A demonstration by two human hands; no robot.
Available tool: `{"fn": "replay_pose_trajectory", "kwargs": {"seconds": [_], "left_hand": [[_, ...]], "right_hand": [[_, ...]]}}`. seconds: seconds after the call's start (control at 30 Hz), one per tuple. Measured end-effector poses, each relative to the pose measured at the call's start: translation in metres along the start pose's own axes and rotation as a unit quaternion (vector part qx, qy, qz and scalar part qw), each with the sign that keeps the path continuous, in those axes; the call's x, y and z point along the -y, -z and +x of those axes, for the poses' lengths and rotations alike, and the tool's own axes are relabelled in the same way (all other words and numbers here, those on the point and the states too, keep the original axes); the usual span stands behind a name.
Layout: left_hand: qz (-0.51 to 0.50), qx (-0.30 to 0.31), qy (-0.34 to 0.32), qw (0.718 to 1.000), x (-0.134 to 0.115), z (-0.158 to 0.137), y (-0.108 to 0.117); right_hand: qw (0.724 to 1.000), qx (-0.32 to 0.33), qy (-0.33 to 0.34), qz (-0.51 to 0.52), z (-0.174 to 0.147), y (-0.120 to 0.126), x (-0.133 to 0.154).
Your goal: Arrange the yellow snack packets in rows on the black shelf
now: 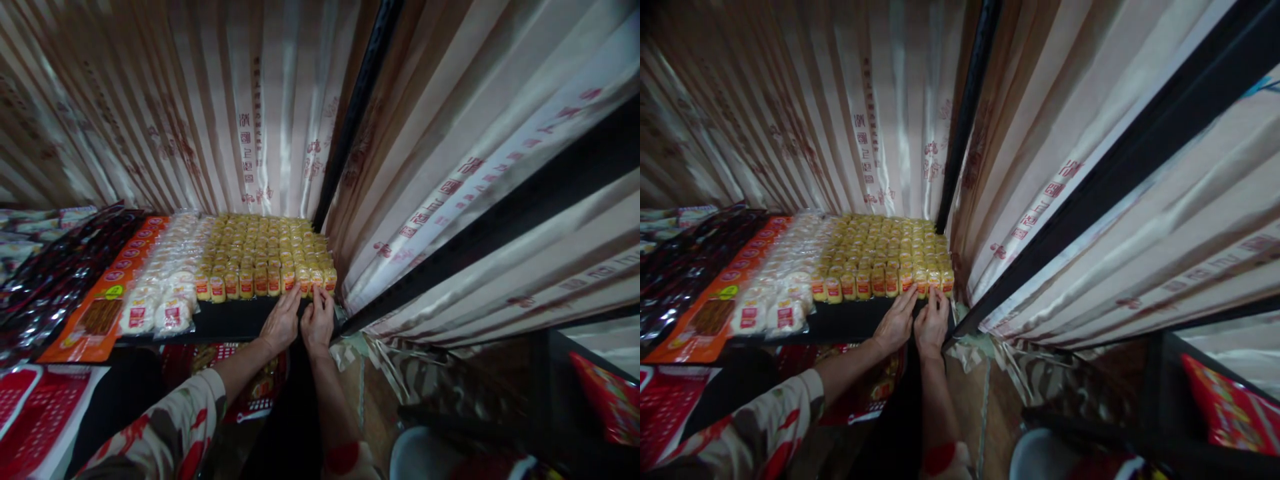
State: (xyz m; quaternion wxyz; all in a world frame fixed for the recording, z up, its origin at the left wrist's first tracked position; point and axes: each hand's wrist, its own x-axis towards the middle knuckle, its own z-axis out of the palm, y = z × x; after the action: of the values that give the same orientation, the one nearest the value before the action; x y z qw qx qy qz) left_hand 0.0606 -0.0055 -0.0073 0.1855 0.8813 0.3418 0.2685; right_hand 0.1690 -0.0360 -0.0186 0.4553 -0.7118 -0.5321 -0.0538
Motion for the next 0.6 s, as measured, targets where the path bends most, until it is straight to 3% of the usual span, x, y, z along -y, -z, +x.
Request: {"fn": "replay_pose_trajectory", "kwargs": {"seconds": [0.6], "left_hand": [[0.004, -0.015, -0.001, 1.0, -0.0034, -0.0033, 0.0022]], "right_hand": [[0.999, 0.025, 0.041, 0.008, -0.0037, 0.0003, -0.0015]]}}
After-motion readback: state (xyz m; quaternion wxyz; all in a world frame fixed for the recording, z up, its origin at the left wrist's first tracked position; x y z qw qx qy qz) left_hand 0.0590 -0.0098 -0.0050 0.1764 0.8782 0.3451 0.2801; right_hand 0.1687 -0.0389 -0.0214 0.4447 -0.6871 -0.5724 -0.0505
